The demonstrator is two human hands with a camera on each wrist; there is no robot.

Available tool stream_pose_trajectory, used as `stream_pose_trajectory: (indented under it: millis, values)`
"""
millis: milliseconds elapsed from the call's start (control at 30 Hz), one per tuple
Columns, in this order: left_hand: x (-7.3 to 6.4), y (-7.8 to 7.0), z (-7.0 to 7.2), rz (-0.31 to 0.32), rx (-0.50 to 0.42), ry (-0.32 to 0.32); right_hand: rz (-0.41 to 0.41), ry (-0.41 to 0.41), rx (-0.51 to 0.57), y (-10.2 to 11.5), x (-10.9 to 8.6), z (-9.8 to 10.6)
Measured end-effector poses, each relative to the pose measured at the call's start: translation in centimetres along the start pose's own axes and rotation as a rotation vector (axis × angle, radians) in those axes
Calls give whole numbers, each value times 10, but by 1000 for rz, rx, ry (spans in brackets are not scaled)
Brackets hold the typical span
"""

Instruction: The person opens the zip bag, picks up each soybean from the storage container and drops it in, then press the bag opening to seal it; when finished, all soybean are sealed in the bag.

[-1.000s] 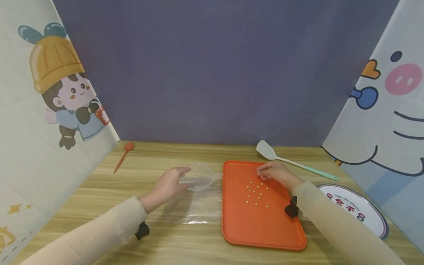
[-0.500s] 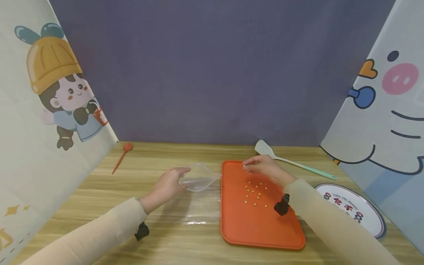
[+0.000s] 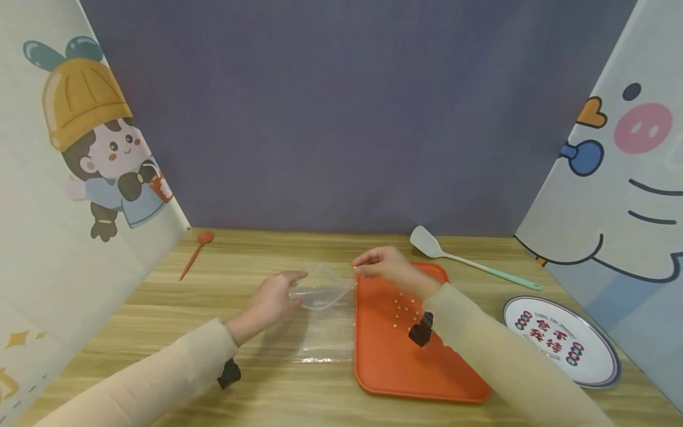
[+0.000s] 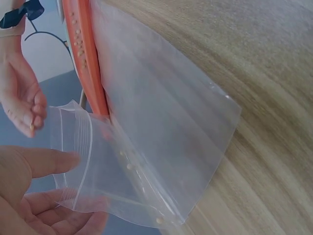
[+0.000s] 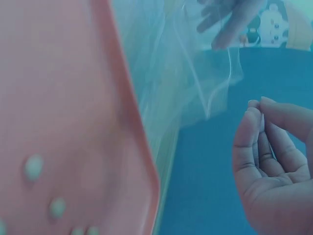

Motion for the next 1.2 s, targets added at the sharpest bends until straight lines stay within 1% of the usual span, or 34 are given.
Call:
stream_pose_trajectory:
  millis: [200, 333, 500, 600, 700, 833, 900, 1000, 1100, 1200]
  values:
    - [1, 0, 0, 2, -3, 6, 11, 27, -23, 15, 12, -25]
    - [3, 0, 0, 1, -5, 11, 5, 23, -72, 21, 19, -37]
    - [4, 1, 0, 6, -20, 13, 9, 37, -72, 26, 24, -47]
    - [4, 2, 0, 7, -22, 9, 19, 48, -55, 26, 24, -47]
    - [5, 2, 1, 11, -20, 7, 19, 37, -48, 22, 21, -42]
    - [5, 2, 1, 19, -26, 10, 5, 9, -29, 15, 15, -26]
    - [4, 2, 1, 23, -29, 13, -3, -5, -23, 11, 11, -17]
    - [3, 2, 0, 29, -34, 15, -38, -21, -21, 3, 3, 0]
    - [3, 2, 0, 32, -41, 15, -79, -32, -13, -8, -6, 17]
    - [3, 1, 0, 28, -42, 13, -105, -44, -30, -22, -13, 34]
Point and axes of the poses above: each hand's wrist, its own x-axis towards the middle knuckle, its own z-axis out of the back of the hand, y = z × x, the point moved 5 cm from there along x, towards the middle knuckle, and after that the axes turned 1 degree about -z, right-handed, at the moved point
